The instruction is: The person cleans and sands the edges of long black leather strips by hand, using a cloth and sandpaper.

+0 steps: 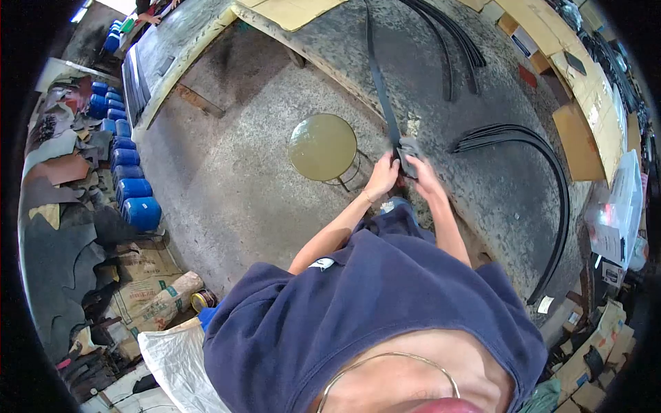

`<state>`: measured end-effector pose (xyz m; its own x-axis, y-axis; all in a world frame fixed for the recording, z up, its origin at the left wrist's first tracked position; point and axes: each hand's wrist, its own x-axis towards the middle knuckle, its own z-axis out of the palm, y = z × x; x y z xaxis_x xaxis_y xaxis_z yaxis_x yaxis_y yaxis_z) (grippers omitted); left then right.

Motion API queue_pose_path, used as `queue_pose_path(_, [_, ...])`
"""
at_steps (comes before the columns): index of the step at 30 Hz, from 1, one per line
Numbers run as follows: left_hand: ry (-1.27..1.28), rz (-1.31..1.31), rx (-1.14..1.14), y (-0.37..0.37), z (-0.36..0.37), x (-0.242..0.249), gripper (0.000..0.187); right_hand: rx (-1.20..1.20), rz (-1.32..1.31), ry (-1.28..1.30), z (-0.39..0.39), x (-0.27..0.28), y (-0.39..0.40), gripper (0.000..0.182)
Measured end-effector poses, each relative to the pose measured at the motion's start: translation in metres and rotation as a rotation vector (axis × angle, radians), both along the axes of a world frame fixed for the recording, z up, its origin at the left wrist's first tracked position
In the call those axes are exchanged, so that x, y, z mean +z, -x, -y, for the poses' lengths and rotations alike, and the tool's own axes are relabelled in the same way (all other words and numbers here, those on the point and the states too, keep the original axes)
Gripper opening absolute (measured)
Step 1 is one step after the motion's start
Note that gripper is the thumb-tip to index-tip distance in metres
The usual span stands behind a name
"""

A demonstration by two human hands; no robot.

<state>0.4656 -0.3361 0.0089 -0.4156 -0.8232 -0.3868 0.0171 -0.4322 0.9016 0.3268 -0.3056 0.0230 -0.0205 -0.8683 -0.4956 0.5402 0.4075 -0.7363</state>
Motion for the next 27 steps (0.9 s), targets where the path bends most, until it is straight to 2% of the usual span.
queue_pose_path(1, [0.242,0.233,0.009,0.0,-0.002,0.004,0.021,0.044,-0.08,-0.032,0.008,-0.008,-0.012,0.032])
queue_pose_path(2, [0.492,0.463,0.025,0.002,0.002,0.011,0.02,-0.064,-0.027,-0.055,0.012,0.001,-0.03,0.03])
queue_pose_path(3, [0.432,0.469,-0.018,-0.002,0.005,0.021,0.02,-0.076,-0.051,-0.061,0.02,0.001,-0.036,0.028])
queue_pose_path(4, [0.522,0.606,-0.137,-0.003,0.009,0.027,0.018,-0.085,-0.072,-0.072,0.025,-0.002,-0.04,0.028])
queue_pose_path(6, [0.701,0.722,-0.287,-0.008,0.006,0.03,0.02,-0.004,-0.09,-0.272,0.041,-0.015,-0.035,0.029])
queue_pose_path(8, [0.77,0.75,-0.285,-0.007,0.004,0.033,0.019,-0.026,-0.08,-0.308,0.058,-0.022,-0.035,0.033])
queue_pose_path(9, [0.848,0.77,-0.29,-0.007,0.004,0.035,0.018,-0.153,-0.11,-0.262,0.066,-0.02,-0.036,0.029])
queue_pose_path(10, [0.85,0.779,-0.284,-0.007,0.002,0.041,0.018,-0.281,-0.14,-0.216,0.077,-0.019,-0.035,0.026])
queue_pose_path(11, [0.869,0.827,-0.311,-0.007,-0.002,0.047,0.017,-0.284,-0.137,-0.289,0.09,-0.038,-0.022,0.027])
queue_pose_path(12, [0.885,0.87,-0.338,-0.007,-0.007,0.052,0.017,-0.29,-0.053,-0.3,0.098,-0.032,-0.014,0.029])
queue_pose_path(14, [0.887,0.866,-0.332,-0.013,-0.006,0.057,0.017,-0.315,-0.059,-0.293,0.112,-0.029,-0.009,0.049])
queue_pose_path(15, [0.785,0.799,-0.332,-0.016,-0.003,0.062,0.019,-0.306,-0.06,-0.29,0.116,-0.023,-0.007,0.049])
queue_pose_path(16, [0.681,0.736,-0.328,-0.018,-0.001,0.073,0.022,-0.199,0.0,-0.262,0.116,-0.012,-0.006,0.049])
queue_pose_path(17, [0.45,0.668,-0.281,-0.018,0.006,0.084,0.026,-0.09,0.063,-0.231,0.118,0.0,-0.007,0.051])
queue_pose_path(18, [0.448,0.678,-0.269,-0.016,0.015,0.081,0.026,-0.076,0.069,-0.228,0.118,0.011,-0.008,0.051])
queue_pose_path(20, [0.229,0.539,0.004,-0.005,0.034,0.069,0.029,0.032,0.435,-0.073,0.117,0.027,-0.006,0.053])
queue_pose_path(21, [0.114,0.507,0.068,0.004,0.043,0.079,0.031,0.041,0.57,0.037,0.121,0.014,-0.002,0.05])
queue_pose_path(24, [0.175,0.502,0.066,0.012,0.069,0.083,0.033,-0.003,0.701,0.003,0.107,0.061,0.011,0.047])
queue_pose_path(25, [0.221,0.499,0.076,0.017,0.069,0.092,0.029,0.013,0.71,0.008,0.104,0.067,0.018,0.033])
queue_pose_path(26, [0.213,0.502,0.084,0.021,0.069,0.095,0.029,0.02,0.712,0.0,0.104,0.057,0.024,0.033])
queue_pose_path(27, [0.389,0.604,0.063,0.025,0.067,0.096,0.027,0.093,0.582,0.069,0.103,0.041,0.029,0.03])
